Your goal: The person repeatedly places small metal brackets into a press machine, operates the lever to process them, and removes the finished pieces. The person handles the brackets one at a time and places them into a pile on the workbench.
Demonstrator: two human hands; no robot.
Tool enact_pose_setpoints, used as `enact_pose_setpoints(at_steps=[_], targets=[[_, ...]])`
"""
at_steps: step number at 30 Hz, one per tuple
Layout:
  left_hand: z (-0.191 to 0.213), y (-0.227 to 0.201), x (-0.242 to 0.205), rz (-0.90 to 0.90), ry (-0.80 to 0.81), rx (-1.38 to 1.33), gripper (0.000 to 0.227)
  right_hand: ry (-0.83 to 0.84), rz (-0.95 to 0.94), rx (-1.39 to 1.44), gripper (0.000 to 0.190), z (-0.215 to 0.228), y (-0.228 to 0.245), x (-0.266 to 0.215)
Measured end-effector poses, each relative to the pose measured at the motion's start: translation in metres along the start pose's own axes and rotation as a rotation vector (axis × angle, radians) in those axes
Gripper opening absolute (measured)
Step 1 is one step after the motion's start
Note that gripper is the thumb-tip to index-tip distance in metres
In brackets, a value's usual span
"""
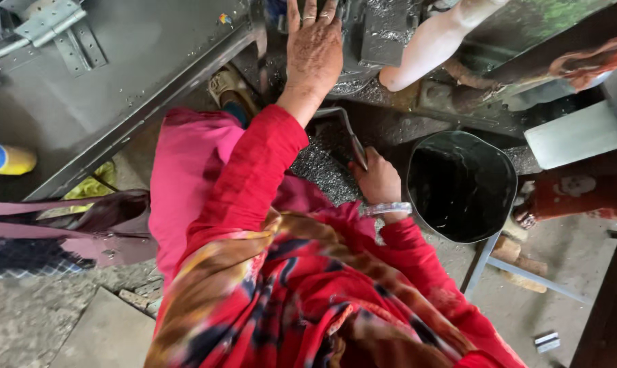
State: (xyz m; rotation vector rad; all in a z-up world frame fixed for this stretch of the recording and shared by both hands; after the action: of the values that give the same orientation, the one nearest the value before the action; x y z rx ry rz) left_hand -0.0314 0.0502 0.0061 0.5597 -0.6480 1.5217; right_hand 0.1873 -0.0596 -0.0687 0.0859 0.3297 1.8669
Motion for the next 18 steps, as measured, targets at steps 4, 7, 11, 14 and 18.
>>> enact_pose_setpoints(at_steps=[4, 7, 11, 14, 18], targets=[[-0.026, 0.008, 0.015, 0.137, 0.169, -0.175, 0.027, -0.015, 0.104, 0.0, 0.049, 0.019, -0.007, 0.024], [-0.049, 0.007, 0.015, 0.197, 0.228, -0.171, 0.026, -0.144, 0.367, -0.142, 0.045, 0.005, 0.002, 0.011], [-0.037, -0.001, 0.036, 0.113, -0.141, 0.025, 0.027, 0.072, -0.045, 0.025, 0.045, -0.032, -0.027, 0.01], [-0.023, 0.011, 0.026, 0.169, 0.084, -0.221, 0.017, -0.01, 0.116, 0.161, 0.044, -0.028, -0.019, -0.003], [0.035, 0.047, 0.012, -0.072, -0.189, -0.322, 0.025, -0.4, 0.314, 0.127, 0.046, 0.037, 0.004, -0.006]])
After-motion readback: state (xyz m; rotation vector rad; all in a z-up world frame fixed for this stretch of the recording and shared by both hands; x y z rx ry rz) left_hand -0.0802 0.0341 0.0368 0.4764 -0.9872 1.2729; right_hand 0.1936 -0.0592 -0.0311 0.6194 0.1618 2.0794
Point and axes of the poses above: each hand's wrist, its own x-axis towards the middle knuckle, its own z-axis out of the back of the hand, y = z × x, the point moved 5 cm from there along x, towards the middle knuckle, and after that the axes turned 3 degrees about -x, right-handed, at the moved point
